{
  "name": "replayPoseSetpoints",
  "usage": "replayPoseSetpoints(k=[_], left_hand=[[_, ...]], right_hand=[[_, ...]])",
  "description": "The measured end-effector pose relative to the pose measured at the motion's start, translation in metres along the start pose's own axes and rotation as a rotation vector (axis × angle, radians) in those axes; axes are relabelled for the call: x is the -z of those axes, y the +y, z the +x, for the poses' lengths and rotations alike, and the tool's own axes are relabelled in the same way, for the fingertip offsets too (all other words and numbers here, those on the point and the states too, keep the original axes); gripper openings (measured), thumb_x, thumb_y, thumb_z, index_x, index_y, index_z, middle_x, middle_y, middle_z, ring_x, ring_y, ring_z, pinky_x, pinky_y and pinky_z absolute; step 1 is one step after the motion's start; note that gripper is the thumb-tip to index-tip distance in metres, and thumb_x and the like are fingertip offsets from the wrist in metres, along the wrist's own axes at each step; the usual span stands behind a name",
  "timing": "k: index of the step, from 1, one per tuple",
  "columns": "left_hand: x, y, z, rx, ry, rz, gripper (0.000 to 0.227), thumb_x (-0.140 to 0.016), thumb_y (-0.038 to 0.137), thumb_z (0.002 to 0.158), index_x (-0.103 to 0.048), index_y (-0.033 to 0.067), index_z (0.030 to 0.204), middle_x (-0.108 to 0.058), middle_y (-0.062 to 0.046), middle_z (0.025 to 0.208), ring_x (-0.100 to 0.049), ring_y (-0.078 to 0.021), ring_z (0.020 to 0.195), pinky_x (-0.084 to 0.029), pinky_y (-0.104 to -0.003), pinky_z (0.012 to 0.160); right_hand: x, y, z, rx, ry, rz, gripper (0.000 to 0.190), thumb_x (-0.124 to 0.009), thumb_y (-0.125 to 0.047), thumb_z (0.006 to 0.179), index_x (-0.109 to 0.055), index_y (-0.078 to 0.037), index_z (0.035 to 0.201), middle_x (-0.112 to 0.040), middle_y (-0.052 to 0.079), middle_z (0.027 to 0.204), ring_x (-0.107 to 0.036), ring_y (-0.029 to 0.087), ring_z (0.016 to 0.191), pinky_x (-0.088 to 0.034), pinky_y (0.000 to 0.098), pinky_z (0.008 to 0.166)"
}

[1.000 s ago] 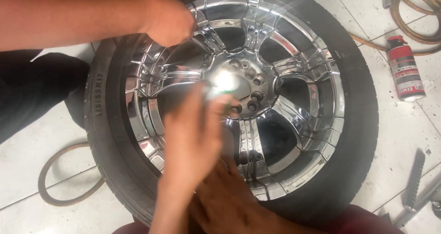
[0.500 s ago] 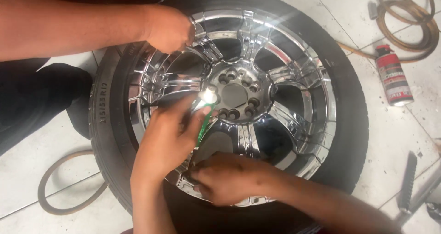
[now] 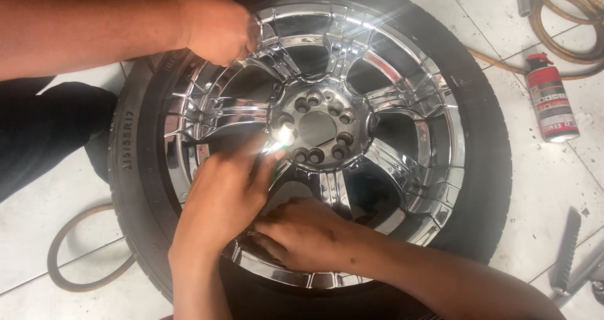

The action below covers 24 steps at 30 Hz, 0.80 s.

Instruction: Apply polishing compound and rub a chrome wheel rim with a cloth to clean and shine it.

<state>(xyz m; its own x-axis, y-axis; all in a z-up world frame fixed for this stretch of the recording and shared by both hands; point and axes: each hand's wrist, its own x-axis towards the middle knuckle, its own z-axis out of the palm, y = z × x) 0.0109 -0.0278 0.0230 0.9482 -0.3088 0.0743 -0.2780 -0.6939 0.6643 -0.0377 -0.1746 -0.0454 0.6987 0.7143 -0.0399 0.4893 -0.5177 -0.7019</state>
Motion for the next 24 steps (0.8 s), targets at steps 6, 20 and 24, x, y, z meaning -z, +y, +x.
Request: replayPoseSetpoints(k=[6, 20, 24], left_hand=[[-0.0025, 0.0, 0.0, -0.014, -0.015, 0.02, 0.031, -0.063, 0.014, 0.094, -0.067, 0.014, 0.125, -0.067, -0.023, 0.07, -0.066, -0.0433, 0.067, -0.049, -0.052, 0.06], [-0.0011, 0.0001, 0.0005, 0.015, -0.06, 0.031, 0.036, -0.063, 0.016, 0.094, -0.065, 0.0186, 0.131, -0.068, -0.023, 0.069, -0.067, -0.0429, 0.066, -0.051, -0.052, 0.062], [-0.0014, 0.0001, -0.0002, 0.007, -0.044, 0.031, 0.035, -0.063, 0.017, 0.095, -0.065, 0.019, 0.13, -0.068, -0.023, 0.071, -0.066, -0.0444, 0.069, -0.05, -0.053, 0.062]], right_hand=[[0.0007, 0.0002, 0.0007, 0.059, 0.03, 0.018, 0.018, -0.063, -0.017, 0.097, -0.068, -0.003, 0.109, -0.073, 0.015, 0.086, -0.073, 0.034, 0.076, -0.057, 0.046, 0.075], [0.0035, -0.0015, 0.0006, -0.003, -0.099, -0.039, 0.018, -0.061, -0.021, 0.099, -0.066, -0.005, 0.104, -0.072, 0.014, 0.078, -0.072, 0.034, 0.071, -0.056, 0.0478, 0.073], [0.0035, -0.0009, -0.0001, 0.004, -0.089, -0.006, 0.02, -0.06, -0.021, 0.098, -0.066, -0.004, 0.106, -0.073, 0.014, 0.079, -0.073, 0.033, 0.072, -0.056, 0.0476, 0.073]])
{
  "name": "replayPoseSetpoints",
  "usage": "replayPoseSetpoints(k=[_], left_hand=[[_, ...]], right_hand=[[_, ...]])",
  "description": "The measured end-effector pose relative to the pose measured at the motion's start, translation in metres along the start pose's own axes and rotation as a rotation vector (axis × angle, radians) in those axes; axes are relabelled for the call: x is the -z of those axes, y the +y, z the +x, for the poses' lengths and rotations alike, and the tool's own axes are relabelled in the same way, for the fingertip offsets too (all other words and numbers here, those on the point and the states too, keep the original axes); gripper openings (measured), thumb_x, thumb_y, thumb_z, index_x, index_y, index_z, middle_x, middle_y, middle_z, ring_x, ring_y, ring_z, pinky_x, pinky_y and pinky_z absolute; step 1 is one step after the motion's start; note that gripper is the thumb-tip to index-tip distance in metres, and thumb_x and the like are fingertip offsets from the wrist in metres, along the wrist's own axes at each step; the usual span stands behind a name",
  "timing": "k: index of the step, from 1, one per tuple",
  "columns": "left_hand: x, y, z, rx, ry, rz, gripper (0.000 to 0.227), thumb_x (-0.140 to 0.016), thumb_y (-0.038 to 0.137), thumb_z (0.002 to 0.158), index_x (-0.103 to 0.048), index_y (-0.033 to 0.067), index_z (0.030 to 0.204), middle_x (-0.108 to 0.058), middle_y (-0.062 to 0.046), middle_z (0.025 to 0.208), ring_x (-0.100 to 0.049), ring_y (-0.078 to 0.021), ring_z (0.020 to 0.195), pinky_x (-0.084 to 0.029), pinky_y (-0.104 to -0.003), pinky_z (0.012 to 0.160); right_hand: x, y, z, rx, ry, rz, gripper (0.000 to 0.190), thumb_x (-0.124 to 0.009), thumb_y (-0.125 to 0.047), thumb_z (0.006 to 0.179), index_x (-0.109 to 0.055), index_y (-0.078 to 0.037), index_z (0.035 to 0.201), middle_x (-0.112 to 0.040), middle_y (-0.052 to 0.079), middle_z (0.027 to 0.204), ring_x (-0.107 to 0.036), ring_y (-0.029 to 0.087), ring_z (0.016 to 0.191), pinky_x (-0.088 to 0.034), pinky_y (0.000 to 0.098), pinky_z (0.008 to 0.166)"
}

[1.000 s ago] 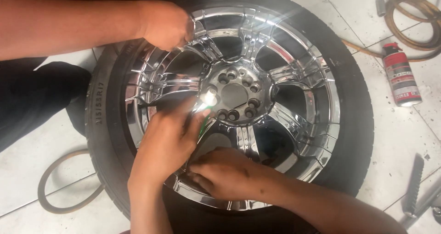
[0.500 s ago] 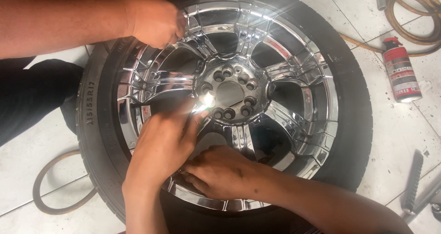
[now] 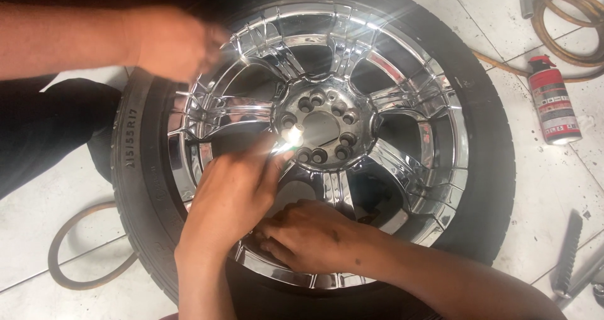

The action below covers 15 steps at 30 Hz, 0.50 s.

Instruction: Apply polishing compound and rub a chrome wheel rim with a cloth to clean and shine it.

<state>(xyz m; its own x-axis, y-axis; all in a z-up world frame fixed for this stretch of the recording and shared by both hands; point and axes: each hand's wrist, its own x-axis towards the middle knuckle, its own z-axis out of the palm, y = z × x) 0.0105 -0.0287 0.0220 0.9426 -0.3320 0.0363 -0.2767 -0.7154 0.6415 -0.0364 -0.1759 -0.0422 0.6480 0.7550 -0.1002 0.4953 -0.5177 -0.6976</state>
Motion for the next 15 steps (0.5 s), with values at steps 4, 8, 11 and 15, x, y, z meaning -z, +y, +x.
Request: replayPoseSetpoints(k=[4, 8, 11, 15], left_hand=[[-0.0009, -0.0025, -0.0011, -0.049, 0.03, -0.012, 0.032, -0.064, 0.017, 0.095, -0.066, 0.0168, 0.127, -0.069, -0.023, 0.076, -0.065, -0.0461, 0.074, -0.05, -0.054, 0.063], [-0.0017, -0.0041, -0.0013, -0.086, 0.045, -0.03, 0.032, -0.063, 0.015, 0.094, -0.066, 0.015, 0.126, -0.07, -0.022, 0.082, -0.065, -0.0461, 0.076, -0.05, -0.054, 0.064], [-0.0004, -0.0024, -0.0003, -0.054, 0.017, -0.018, 0.032, -0.063, 0.015, 0.094, -0.066, 0.016, 0.126, -0.07, -0.022, 0.081, -0.066, -0.0453, 0.075, -0.05, -0.053, 0.065], [-0.0015, -0.0041, -0.0008, -0.067, 0.021, -0.022, 0.032, -0.063, 0.015, 0.094, -0.066, 0.0152, 0.126, -0.07, -0.022, 0.08, -0.066, -0.045, 0.075, -0.05, -0.053, 0.065]], right_hand=[[0.0053, -0.0057, 0.0005, -0.054, -0.058, -0.012, 0.023, -0.058, -0.023, 0.1, -0.065, -0.003, 0.109, -0.071, 0.015, 0.076, -0.072, 0.034, 0.071, -0.056, 0.0483, 0.073], [0.0044, -0.0054, 0.0, -0.058, -0.074, -0.059, 0.024, -0.058, -0.024, 0.101, -0.064, -0.003, 0.11, -0.071, 0.015, 0.076, -0.071, 0.036, 0.072, -0.055, 0.0494, 0.072], [0.0055, -0.0059, 0.001, -0.064, -0.101, -0.034, 0.026, -0.057, -0.024, 0.1, -0.063, -0.002, 0.113, -0.071, 0.015, 0.074, -0.072, 0.035, 0.072, -0.056, 0.0483, 0.073], [0.0067, -0.0069, 0.0025, -0.096, -0.145, -0.036, 0.028, -0.056, -0.024, 0.101, -0.061, -0.003, 0.118, -0.071, 0.015, 0.074, -0.072, 0.034, 0.071, -0.056, 0.0478, 0.073]])
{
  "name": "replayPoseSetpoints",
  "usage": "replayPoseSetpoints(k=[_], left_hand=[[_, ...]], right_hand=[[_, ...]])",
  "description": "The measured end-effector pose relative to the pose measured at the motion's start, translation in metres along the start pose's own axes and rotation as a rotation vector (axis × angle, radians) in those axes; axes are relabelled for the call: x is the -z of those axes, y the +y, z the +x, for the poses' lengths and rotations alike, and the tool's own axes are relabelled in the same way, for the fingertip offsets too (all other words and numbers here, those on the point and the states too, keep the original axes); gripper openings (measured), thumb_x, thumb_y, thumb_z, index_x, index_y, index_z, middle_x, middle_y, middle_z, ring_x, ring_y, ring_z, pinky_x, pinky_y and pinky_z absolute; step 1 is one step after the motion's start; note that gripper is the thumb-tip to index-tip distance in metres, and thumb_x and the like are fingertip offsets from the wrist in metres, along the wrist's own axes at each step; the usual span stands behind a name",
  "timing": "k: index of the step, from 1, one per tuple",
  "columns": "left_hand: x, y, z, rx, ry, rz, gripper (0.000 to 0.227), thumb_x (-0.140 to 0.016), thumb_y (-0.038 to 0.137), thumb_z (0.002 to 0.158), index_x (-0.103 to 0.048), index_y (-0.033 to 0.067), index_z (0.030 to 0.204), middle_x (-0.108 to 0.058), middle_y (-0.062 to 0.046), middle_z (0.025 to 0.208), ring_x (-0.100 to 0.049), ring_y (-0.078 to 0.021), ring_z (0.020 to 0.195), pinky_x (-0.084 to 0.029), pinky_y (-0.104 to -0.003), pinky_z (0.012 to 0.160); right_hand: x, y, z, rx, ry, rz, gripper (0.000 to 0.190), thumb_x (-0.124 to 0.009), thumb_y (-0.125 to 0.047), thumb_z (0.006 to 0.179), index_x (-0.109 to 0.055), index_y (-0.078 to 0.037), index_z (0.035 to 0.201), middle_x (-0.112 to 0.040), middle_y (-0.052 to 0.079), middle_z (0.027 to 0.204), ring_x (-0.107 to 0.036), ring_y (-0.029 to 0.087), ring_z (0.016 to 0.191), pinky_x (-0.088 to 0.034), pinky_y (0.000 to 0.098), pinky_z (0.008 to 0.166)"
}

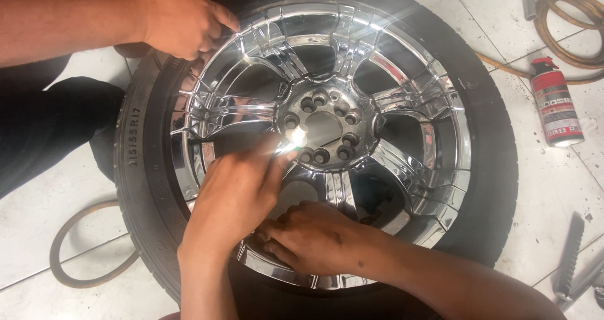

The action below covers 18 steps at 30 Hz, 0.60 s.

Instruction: Apply polishing compound and rub a chrome wheel rim with a cloth to clean and shine it.

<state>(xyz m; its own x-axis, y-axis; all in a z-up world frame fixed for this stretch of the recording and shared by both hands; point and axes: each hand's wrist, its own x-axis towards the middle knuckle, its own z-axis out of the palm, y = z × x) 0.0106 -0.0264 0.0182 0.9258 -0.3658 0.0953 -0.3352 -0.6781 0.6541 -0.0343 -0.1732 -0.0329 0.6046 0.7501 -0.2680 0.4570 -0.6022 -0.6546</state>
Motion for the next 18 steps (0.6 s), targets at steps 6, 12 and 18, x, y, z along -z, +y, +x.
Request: replayPoseSetpoints(k=[6, 12, 18], left_hand=[[0.0011, 0.0025, 0.0005, 0.021, -0.005, -0.002, 0.028, -0.064, 0.017, 0.096, -0.067, 0.0148, 0.123, -0.069, -0.022, 0.077, -0.066, -0.0453, 0.074, -0.05, -0.053, 0.064], [0.0009, 0.0019, 0.0, 0.012, -0.003, -0.005, 0.029, -0.064, 0.017, 0.095, -0.067, 0.0143, 0.124, -0.069, -0.022, 0.077, -0.066, -0.0454, 0.073, -0.049, -0.053, 0.064], [-0.0007, -0.0007, -0.0016, -0.054, 0.04, -0.012, 0.025, -0.065, 0.016, 0.096, -0.067, 0.0117, 0.12, -0.071, -0.021, 0.087, -0.065, -0.0456, 0.08, -0.049, -0.053, 0.067]], right_hand=[[-0.0003, -0.0001, -0.0012, 0.024, 0.014, -0.028, 0.031, -0.055, -0.023, 0.101, -0.059, -0.003, 0.124, -0.071, 0.015, 0.077, -0.072, 0.035, 0.074, -0.055, 0.0486, 0.077], [-0.0018, 0.0013, -0.0004, 0.031, 0.012, -0.004, 0.03, -0.056, -0.022, 0.1, -0.059, -0.003, 0.123, -0.072, 0.015, 0.076, -0.073, 0.034, 0.077, -0.055, 0.0486, 0.08], [-0.002, 0.0012, -0.0003, 0.005, -0.016, -0.016, 0.03, -0.055, -0.023, 0.101, -0.058, -0.003, 0.123, -0.072, 0.016, 0.079, -0.073, 0.035, 0.08, -0.055, 0.0487, 0.081]])
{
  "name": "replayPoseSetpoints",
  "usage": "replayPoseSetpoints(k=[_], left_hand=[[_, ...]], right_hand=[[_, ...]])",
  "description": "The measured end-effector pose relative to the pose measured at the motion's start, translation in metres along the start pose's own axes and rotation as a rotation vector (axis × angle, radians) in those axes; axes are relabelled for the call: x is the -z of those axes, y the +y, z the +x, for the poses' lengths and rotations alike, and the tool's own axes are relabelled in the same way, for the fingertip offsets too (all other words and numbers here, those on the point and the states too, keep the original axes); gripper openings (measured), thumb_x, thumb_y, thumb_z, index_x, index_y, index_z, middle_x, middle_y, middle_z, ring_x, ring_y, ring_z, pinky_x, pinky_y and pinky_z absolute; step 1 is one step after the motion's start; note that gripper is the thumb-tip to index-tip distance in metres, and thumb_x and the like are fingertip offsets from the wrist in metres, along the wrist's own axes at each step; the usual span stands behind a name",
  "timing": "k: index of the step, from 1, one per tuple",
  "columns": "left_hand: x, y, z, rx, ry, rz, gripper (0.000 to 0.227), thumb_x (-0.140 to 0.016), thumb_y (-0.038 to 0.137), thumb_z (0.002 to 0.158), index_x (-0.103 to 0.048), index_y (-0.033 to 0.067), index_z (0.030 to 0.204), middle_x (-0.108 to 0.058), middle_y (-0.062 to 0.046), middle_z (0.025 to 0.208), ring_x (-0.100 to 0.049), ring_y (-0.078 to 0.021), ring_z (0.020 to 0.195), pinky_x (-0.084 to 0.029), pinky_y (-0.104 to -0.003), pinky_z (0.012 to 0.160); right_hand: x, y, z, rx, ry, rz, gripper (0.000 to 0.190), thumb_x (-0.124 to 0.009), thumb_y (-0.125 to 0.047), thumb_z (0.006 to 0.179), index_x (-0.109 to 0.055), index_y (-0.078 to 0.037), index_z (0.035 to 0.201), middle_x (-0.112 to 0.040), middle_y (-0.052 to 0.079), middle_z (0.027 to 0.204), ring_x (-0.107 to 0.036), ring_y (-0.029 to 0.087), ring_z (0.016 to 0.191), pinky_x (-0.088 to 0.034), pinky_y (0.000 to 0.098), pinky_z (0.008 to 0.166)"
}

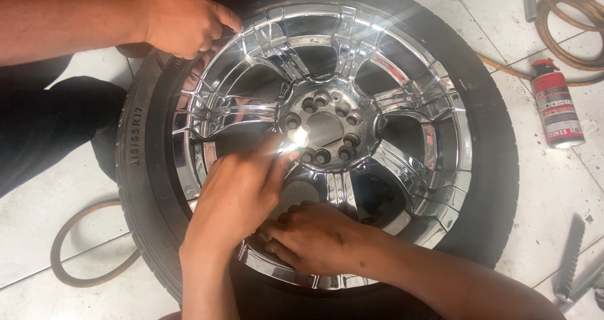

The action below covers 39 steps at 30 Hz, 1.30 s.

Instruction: Apply polishing compound and rub a chrome wheel rim with a cloth to clean and shine it.

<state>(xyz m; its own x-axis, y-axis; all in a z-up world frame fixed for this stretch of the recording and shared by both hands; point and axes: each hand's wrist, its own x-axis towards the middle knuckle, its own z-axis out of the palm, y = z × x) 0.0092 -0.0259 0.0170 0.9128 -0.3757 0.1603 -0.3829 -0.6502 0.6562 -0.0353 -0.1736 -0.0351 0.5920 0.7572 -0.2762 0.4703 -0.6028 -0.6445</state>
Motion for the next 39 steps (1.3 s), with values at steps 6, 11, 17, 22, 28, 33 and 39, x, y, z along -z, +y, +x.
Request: replayPoseSetpoints(k=[6, 11, 17, 22, 28, 33, 39], left_hand=[[0.0, -0.004, 0.001, -0.005, 0.016, -0.003, 0.023, -0.065, 0.015, 0.095, -0.067, 0.0107, 0.118, -0.071, -0.02, 0.088, -0.066, -0.0445, 0.079, -0.049, -0.053, 0.066], [-0.001, -0.013, -0.004, -0.064, 0.208, 0.066, 0.024, -0.069, 0.015, 0.099, -0.066, 0.0039, 0.12, -0.067, -0.021, 0.076, -0.067, -0.0429, 0.069, -0.048, -0.051, 0.057], [0.004, -0.011, -0.004, -0.03, 0.313, 0.003, 0.025, -0.068, 0.016, 0.105, -0.065, 0.0036, 0.126, -0.063, -0.015, 0.065, -0.068, -0.0338, 0.06, -0.048, -0.044, 0.053], [0.006, -0.016, -0.006, 0.037, 0.415, -0.033, 0.019, -0.066, 0.02, 0.111, -0.065, 0.0044, 0.121, -0.065, -0.009, 0.067, -0.066, -0.0206, 0.055, -0.047, -0.036, 0.052], [0.013, -0.02, -0.009, 0.034, 0.547, -0.164, 0.024, -0.059, 0.021, 0.114, -0.063, 0.0023, 0.128, -0.074, -0.003, 0.081, -0.069, -0.0063, 0.064, -0.048, -0.025, 0.054], [0.012, -0.021, -0.013, -0.028, 0.601, -0.217, 0.029, -0.055, 0.021, 0.114, -0.058, 0.0, 0.134, -0.077, -0.004, 0.092, -0.067, -0.0051, 0.066, -0.047, -0.023, 0.058], [0.02, -0.025, -0.01, 0.025, 0.6, -0.292, 0.02, -0.058, 0.021, 0.116, -0.06, 0.0024, 0.108, -0.081, -0.002, 0.097, -0.065, -0.0032, 0.06, -0.043, -0.021, 0.052]], right_hand=[[0.002, 0.0, -0.001, 0.019, 0.024, 0.017, 0.028, -0.056, -0.021, 0.1, -0.06, -0.003, 0.121, -0.072, 0.018, 0.087, -0.071, 0.038, 0.085, -0.054, 0.051, 0.081], [-0.013, 0.006, -0.003, 0.077, 0.168, 0.197, 0.03, -0.063, -0.01, 0.087, -0.067, -0.002, 0.115, -0.072, 0.019, 0.101, -0.07, 0.04, 0.096, -0.056, 0.0488, 0.082], [-0.024, -0.003, -0.003, 0.057, 0.329, 0.199, 0.029, -0.066, -0.007, 0.084, -0.071, -0.004, 0.112, -0.074, 0.018, 0.102, -0.07, 0.04, 0.097, -0.055, 0.0498, 0.083], [-0.022, -0.002, -0.007, 0.082, 0.321, 0.21, 0.025, -0.065, -0.006, 0.082, -0.071, -0.002, 0.106, -0.071, 0.016, 0.089, -0.07, 0.035, 0.091, -0.054, 0.0487, 0.088], [-0.024, -0.016, -0.008, 0.059, 0.288, 0.141, 0.011, -0.072, -0.014, 0.079, -0.072, -0.008, 0.088, -0.071, 0.011, 0.082, -0.068, 0.034, 0.095, -0.045, 0.0509, 0.104], [-0.028, -0.037, -0.011, 0.124, 0.492, 0.197, 0.049, -0.073, -0.014, 0.08, -0.061, 0.011, 0.121, -0.069, 0.027, 0.105, -0.065, 0.041, 0.101, -0.05, 0.0423, 0.092], [-0.043, -0.041, -0.023, -0.01, 0.263, -0.044, 0.045, -0.066, -0.015, 0.086, -0.059, 0.004, 0.126, -0.071, 0.019, 0.115, -0.066, 0.035, 0.121, -0.032, 0.0546, 0.125]])
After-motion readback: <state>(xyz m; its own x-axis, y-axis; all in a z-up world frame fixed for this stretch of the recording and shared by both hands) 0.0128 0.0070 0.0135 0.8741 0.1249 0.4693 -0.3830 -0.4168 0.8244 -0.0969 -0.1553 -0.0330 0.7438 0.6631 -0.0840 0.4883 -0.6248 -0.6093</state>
